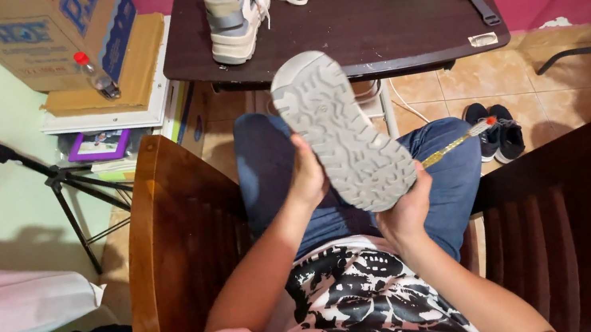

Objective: Applying a substance to the sole of a sneaker using a toothbrush for cleaning or repair purposes.

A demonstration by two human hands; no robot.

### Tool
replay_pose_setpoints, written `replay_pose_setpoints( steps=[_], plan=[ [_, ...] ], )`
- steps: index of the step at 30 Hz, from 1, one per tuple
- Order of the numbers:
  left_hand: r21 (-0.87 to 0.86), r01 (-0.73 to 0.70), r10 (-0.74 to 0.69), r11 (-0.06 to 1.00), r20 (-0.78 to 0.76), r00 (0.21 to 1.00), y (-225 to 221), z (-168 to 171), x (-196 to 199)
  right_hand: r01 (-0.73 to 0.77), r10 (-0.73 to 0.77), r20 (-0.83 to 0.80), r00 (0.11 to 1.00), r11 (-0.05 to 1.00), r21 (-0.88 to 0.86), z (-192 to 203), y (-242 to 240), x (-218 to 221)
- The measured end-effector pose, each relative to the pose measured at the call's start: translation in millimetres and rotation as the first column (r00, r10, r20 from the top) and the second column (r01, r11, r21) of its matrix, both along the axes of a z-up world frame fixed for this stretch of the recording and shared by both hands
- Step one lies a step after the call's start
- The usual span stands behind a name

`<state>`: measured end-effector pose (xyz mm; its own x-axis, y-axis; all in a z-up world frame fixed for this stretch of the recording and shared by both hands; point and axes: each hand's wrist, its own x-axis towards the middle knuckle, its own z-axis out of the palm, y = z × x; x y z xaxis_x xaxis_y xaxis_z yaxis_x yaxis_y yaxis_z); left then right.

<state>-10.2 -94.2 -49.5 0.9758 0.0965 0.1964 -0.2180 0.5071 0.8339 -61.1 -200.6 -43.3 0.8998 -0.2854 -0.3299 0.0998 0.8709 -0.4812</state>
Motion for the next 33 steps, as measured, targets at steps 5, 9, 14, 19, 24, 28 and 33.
replay_pose_setpoints(
  steps=[5, 9, 14, 19, 24, 28, 33],
  plan=[
    [-0.277, -0.033, -0.003, 0.960, -0.127, 0.992, 21.3, -1.7, -1.9, -0.091, 0.107, 0.144, 0.984, 0.989, -0.112, -39.2, 3.3, 0.1],
    [-0.334, -0.016, 0.038, 0.942, 0.059, 0.998, 10.2, 34.1, -31.9, -0.191, 0.213, 0.213, 0.953, 0.974, -0.122, -2.0, 22.2, -23.3],
    [-0.496, 0.000, -0.028, 0.868, -0.050, 0.998, 22.1, 34.1, -36.9, -0.253, 0.367, 0.211, 0.906, 0.869, -0.426, -99.1, -13.9, 11.1],
    [-0.518, 0.113, -0.123, 0.848, 0.014, 0.992, 78.7, 5.4, -12.2, -0.341, 0.591, 0.064, 0.804, 0.547, -0.764, -51.6, -41.3, 35.0],
    [-0.525, 0.417, -0.381, 0.742, 0.182, 0.907, 67.5, 28.4, -34.5, 0.194, 0.552, 0.246, 0.797, 0.152, -0.969, 4.8, -50.3, 41.5],
    [-0.481, 0.339, -0.263, 0.808, 0.220, 0.939, 48.6, 33.7, -42.9, 0.380, 0.504, 0.345, 0.792, 0.036, -0.924, 58.6, -41.3, 41.5],
    [-0.408, 0.257, -0.142, 0.876, 0.292, 0.946, 33.9, 17.0, -32.6, 0.678, 0.513, 0.561, 0.649, -0.057, -0.733, 79.8, -43.8, 47.5]
  ],
)
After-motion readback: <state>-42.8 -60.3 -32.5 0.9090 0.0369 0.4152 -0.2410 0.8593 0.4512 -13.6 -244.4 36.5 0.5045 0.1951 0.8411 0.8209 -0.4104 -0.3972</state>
